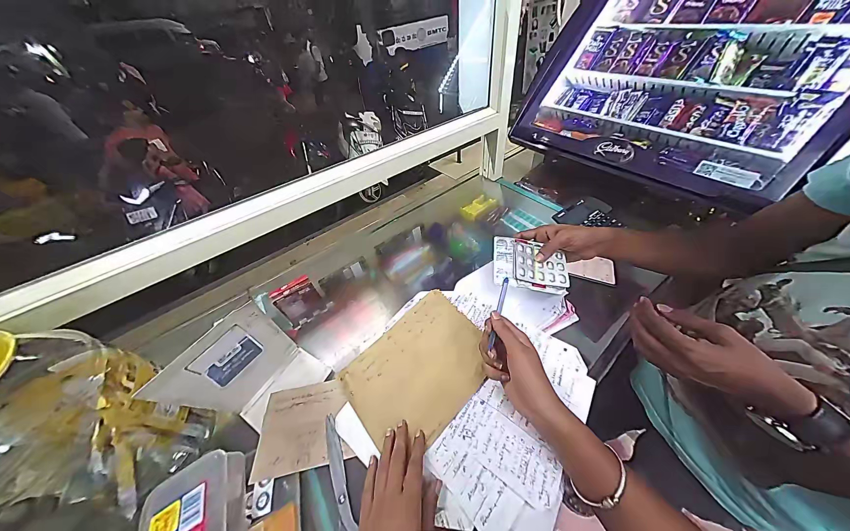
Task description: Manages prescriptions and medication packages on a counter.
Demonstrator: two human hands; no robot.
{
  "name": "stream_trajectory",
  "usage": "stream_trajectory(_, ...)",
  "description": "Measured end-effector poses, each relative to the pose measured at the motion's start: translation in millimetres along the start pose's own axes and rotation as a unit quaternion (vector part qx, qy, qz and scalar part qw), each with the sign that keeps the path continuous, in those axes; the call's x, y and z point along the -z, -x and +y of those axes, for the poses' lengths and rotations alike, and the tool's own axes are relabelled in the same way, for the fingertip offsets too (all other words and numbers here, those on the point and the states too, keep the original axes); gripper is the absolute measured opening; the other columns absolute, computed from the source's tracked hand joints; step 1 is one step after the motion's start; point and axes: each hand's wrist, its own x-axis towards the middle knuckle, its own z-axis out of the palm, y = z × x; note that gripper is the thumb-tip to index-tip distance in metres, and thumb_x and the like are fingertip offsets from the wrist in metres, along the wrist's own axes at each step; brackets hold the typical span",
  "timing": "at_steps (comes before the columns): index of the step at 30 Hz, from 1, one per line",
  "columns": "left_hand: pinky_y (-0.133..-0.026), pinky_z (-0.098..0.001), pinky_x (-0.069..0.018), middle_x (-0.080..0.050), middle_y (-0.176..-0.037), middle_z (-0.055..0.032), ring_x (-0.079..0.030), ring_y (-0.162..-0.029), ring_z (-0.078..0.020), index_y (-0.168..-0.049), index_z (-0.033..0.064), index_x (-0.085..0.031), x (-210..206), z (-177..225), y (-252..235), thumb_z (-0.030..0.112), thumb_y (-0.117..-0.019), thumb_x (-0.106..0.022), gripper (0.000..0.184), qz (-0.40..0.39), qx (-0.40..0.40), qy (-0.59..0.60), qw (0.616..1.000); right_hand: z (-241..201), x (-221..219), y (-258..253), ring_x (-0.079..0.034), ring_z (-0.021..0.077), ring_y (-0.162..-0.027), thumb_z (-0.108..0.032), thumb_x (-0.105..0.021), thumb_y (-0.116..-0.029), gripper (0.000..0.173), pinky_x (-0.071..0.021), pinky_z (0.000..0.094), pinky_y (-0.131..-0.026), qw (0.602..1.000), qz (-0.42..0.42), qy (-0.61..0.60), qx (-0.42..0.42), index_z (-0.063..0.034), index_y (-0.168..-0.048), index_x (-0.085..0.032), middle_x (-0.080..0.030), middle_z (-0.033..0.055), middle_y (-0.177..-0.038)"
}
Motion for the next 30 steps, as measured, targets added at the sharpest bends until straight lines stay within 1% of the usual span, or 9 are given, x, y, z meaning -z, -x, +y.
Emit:
stream_trajectory(3, -0.115, -0.0693, -0.0292, -0.043, -0.153, -0.033, -0.04, -0.142, -0.0534, -0.144, -0.0063, -0.053, -3, -2, 1, 0.024, -0.1034, -0.055, 0.051, 0.003, -0.004, 0.004, 1.0, 0, 0, 4, -0.033, 0.0009, -0.043, -0.029, -0.027, -0.1136, 0.034, -0.0274, 0.0155, -0.041, 1.0, 0.004, 0.008, 0.017, -0.0123, -0.093, -0.049, -0.042, -0.0068, -0.059)
stream_trajectory(9, -0.113, -0.0711, -0.0306, -0.044, -0.151, -0.0349, -0.041, -0.14, -0.056, -0.142, -0.0083, -0.054, -5, -5, 0, 0.023, -0.1025, -0.056, 0.051, 0.016, -0.018, 0.01, 1.0, 0, -2, 30, -0.041, -0.0028, -0.049, -0.025, -0.03, -0.1106, 0.03, -0.034, 0.0125, -0.046, 0.988, -0.014, 0.091, 0.123, -0.013, -0.094, -0.052, -0.049, -0.0097, -0.066)
stream_trajectory(11, -0.113, -0.0706, -0.0306, -0.044, -0.151, -0.035, -0.041, -0.14, -0.0557, -0.142, -0.0083, -0.053, -5, -5, 1, 0.023, -0.1028, -0.055, 0.051, 0.016, -0.019, 0.009, 1.0, 4, 2, 38, -0.048, -0.003, -0.054, -0.024, -0.037, -0.1096, 0.026, -0.0397, 0.0122, -0.05, 0.981, -0.023, 0.134, 0.137, -0.0103, -0.099, -0.056, -0.053, -0.0089, -0.071)
stream_trajectory(14, -0.114, -0.0695, -0.0304, -0.043, -0.152, -0.0339, -0.04, -0.141, -0.0546, -0.143, -0.0072, -0.054, -4, -4, 1, 0.024, -0.1031, -0.055, 0.05, 0.016, -0.014, 0.006, 1.0, 15, 8, 48, -0.057, -0.0024, -0.058, -0.016, -0.052, -0.105, 0.011, -0.045, 0.0133, -0.051, 0.974, -0.053, 0.163, 0.151, -0.0082, -0.103, -0.059, -0.064, -0.008, -0.074)
stream_trajectory(16, -0.113, -0.0699, -0.0307, -0.044, -0.151, -0.0337, -0.04, -0.141, -0.0545, -0.142, -0.0069, -0.054, -4, -3, 1, 0.022, -0.1023, -0.055, 0.049, 0.018, -0.012, 0.002, 1.0, 24, 13, 54, -0.062, -0.0017, -0.06, -0.013, -0.062, -0.1, 0.005, -0.0495, 0.0141, -0.053, 0.966, -0.072, 0.184, 0.169, -0.0087, -0.1, -0.06, -0.067, -0.008, -0.075)
stream_trajectory(19, -0.113, -0.0699, -0.0309, -0.045, -0.151, -0.0331, -0.041, -0.141, -0.0536, -0.142, -0.0063, -0.055, -5, -2, 1, 0.021, -0.1017, -0.056, 0.049, 0.022, -0.011, -0.001, 1.0, 35, 18, 63, -0.062, -0.0033, -0.061, -0.014, -0.07, -0.0947, 0.011, -0.0496, 0.0136, -0.054, 0.947, -0.103, 0.225, 0.207, -0.0082, -0.095, -0.061, -0.071, -0.006, -0.078)
stream_trajectory(23, -0.115, -0.0693, -0.0295, -0.044, -0.152, -0.0325, -0.04, -0.143, -0.0523, -0.142, -0.0062, -0.055, -5, -2, 2, 0.02, -0.1017, -0.056, 0.048, 0.02, -0.005, 0.006, 1.0, 41, 20, 71, -0.06, -0.004, -0.065, -0.012, -0.07, -0.0917, 0.01, -0.0483, 0.0112, -0.058, 0.915, -0.123, 0.271, 0.274, -0.0042, -0.09, -0.064, -0.07, -0.0012, -0.078)
stream_trajectory(26, -0.114, -0.0697, -0.0303, -0.043, -0.153, -0.0324, -0.039, -0.143, -0.0527, -0.143, -0.0059, -0.055, -6, -3, 2, 0.021, -0.1017, -0.056, 0.049, 0.023, -0.008, 0.003, 1.0, 42, 21, 74, -0.061, -0.0028, -0.067, -0.013, -0.069, -0.0928, 0.011, -0.0484, 0.0103, -0.059, 0.893, -0.105, 0.307, 0.313, -0.0027, -0.092, -0.066, -0.069, 0.0021, -0.079)
stream_trajectory(30, -0.114, -0.0695, -0.0307, -0.043, -0.153, -0.0324, -0.039, -0.143, -0.0526, -0.144, -0.0051, -0.054, -7, -4, 3, 0.023, -0.1016, -0.057, 0.051, 0.021, -0.012, 0.003, 1.0, 41, 25, 76, -0.061, -0.002, -0.069, -0.014, -0.067, -0.0945, 0.011, -0.0478, 0.0091, -0.062, 0.874, -0.085, 0.354, 0.323, -0.0033, -0.096, -0.068, -0.068, 0.0033, -0.081)
